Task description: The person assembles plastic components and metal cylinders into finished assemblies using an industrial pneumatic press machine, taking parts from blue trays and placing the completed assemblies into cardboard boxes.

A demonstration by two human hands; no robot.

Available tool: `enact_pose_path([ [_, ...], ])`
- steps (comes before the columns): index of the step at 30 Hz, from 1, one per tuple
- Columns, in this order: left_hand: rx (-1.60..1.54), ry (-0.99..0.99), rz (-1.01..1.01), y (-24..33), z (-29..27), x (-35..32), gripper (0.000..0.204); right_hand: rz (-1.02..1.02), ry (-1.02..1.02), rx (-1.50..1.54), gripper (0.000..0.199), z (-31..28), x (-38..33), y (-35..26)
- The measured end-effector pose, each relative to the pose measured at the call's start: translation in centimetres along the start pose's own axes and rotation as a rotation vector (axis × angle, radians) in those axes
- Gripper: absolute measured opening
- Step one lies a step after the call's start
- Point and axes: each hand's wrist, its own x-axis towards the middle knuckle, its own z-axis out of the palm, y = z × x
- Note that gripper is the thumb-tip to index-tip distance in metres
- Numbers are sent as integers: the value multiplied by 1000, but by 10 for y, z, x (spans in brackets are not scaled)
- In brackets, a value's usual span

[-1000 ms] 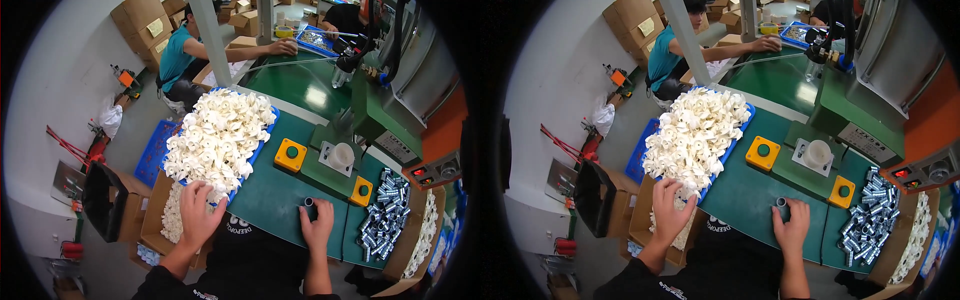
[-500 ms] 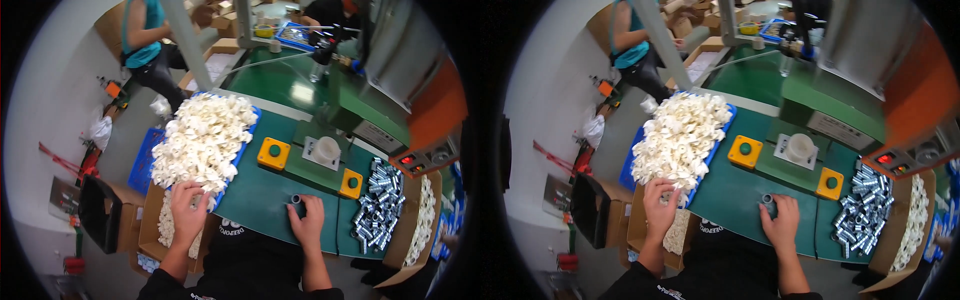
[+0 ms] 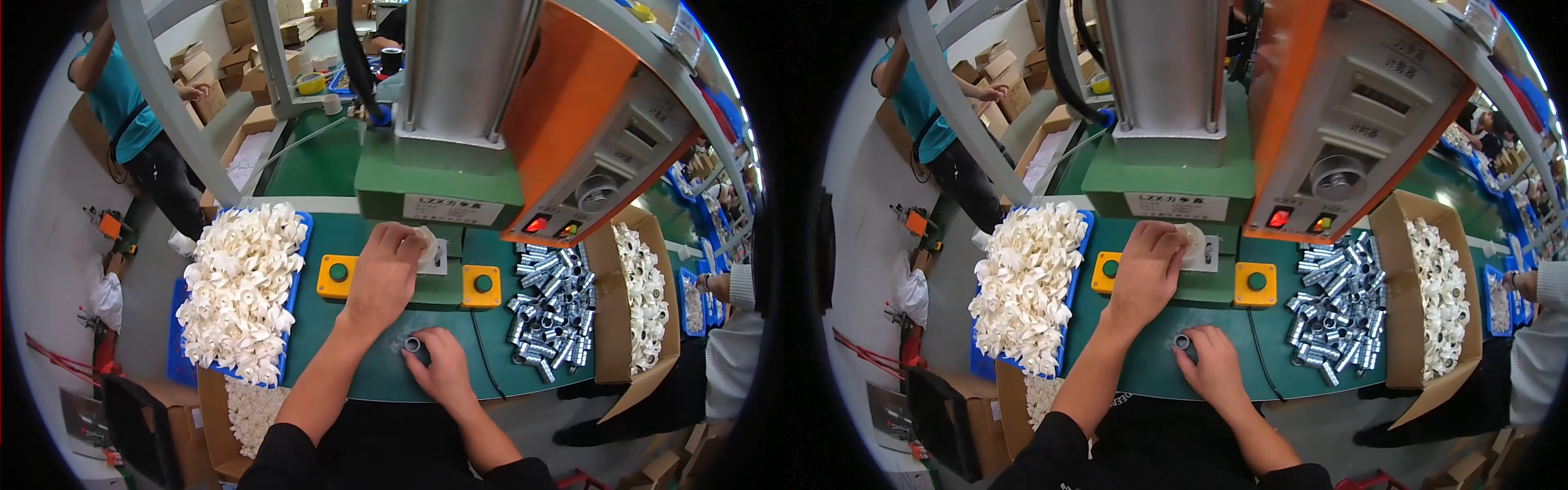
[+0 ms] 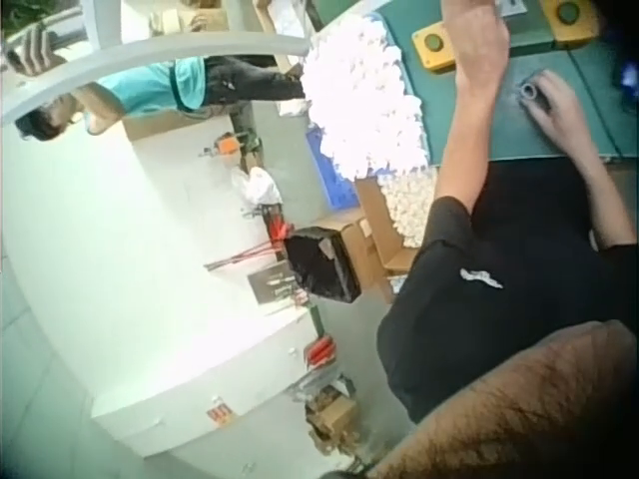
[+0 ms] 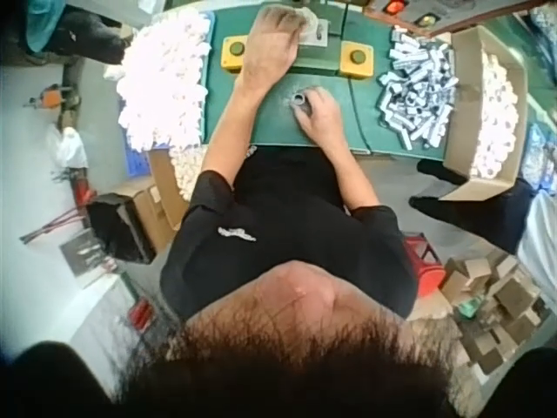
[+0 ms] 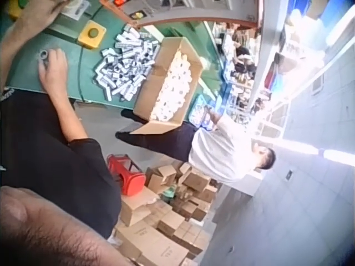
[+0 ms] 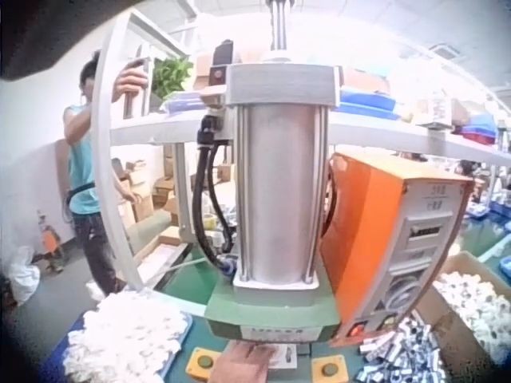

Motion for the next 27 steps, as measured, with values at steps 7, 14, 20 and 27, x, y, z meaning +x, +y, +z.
enact_pose_path([
  [7,3,-235,-7,5,-6,12,22,101,111,73,31,-30,-6,2],
  [14,8,-199,21,12,1,6,24,135,164,104,33,-55,-6,13],
  [20,37,-171,35,3,1,-9,33,118,190,146,32,-59,4,16],
  [27,52,-189,74,3,2,-11,53,47,223,101,31,-72,41,22],
])
